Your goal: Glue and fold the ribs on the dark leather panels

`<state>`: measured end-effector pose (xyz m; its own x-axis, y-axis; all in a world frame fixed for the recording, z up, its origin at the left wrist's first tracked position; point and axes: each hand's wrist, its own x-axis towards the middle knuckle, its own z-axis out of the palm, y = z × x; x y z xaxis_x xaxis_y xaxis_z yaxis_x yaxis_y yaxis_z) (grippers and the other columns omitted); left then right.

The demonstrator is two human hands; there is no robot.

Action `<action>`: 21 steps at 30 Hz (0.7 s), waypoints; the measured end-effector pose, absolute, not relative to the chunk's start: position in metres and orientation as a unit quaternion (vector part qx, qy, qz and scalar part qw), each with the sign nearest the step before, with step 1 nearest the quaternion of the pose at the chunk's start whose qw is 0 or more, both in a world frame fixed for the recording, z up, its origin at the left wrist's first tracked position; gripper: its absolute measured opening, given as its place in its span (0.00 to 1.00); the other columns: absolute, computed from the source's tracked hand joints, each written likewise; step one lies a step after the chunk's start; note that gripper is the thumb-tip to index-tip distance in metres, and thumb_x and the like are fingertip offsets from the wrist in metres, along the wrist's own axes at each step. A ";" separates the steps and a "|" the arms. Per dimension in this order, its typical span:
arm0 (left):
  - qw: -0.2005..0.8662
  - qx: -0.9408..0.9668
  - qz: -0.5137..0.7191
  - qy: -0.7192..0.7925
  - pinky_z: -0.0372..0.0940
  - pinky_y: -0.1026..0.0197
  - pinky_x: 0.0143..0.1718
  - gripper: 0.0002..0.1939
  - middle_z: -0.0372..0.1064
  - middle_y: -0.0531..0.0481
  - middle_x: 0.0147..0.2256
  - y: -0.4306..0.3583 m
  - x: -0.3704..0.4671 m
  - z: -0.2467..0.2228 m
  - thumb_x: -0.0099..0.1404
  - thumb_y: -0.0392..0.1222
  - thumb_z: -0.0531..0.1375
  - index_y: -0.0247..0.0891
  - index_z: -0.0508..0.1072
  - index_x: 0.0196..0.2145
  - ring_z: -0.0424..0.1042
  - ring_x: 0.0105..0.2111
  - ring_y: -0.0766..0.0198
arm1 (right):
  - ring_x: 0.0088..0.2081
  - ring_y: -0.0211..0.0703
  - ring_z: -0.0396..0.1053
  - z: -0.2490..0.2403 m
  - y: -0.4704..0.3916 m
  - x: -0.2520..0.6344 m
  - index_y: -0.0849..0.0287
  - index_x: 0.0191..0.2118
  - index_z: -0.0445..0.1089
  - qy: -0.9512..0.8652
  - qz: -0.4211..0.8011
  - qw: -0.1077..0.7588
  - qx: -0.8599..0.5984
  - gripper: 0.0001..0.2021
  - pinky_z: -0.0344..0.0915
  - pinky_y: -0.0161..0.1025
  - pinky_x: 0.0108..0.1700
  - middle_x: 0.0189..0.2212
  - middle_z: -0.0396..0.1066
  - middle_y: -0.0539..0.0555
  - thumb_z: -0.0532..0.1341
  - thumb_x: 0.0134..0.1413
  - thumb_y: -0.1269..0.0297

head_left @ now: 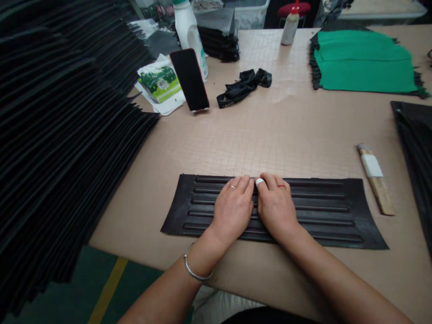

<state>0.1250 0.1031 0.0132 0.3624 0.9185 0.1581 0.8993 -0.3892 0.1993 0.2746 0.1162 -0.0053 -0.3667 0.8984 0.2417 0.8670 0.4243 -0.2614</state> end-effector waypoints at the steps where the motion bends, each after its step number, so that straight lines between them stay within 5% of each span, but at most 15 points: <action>1: 0.038 0.825 0.123 0.550 0.66 0.49 0.63 0.19 0.72 0.39 0.56 0.104 0.125 0.013 0.70 0.31 0.54 0.30 0.71 0.57 0.69 0.57 0.51 | 0.53 0.57 0.64 -0.003 0.118 0.271 0.60 0.48 0.73 -0.829 0.046 0.163 -0.534 0.12 0.63 0.52 0.53 0.55 0.71 0.63 0.54 0.68 0.74; 15: -0.044 0.778 0.059 0.624 0.71 0.42 0.55 0.22 0.72 0.39 0.56 0.100 0.017 0.009 0.75 0.46 0.47 0.35 0.73 0.56 0.72 0.54 0.42 | 0.55 0.57 0.66 -0.002 0.120 0.403 0.65 0.52 0.73 -0.778 0.014 0.139 -0.613 0.14 0.67 0.51 0.56 0.54 0.71 0.65 0.52 0.69 0.72; 21: -0.015 0.749 0.115 0.652 0.63 0.39 0.65 0.26 0.66 0.37 0.63 0.084 0.002 -0.008 0.75 0.49 0.47 0.36 0.66 0.65 0.67 0.62 0.41 | 0.66 0.57 0.62 -0.022 0.086 0.468 0.65 0.66 0.65 -0.775 0.006 0.178 -0.606 0.22 0.63 0.57 0.66 0.66 0.64 0.63 0.52 0.72 0.65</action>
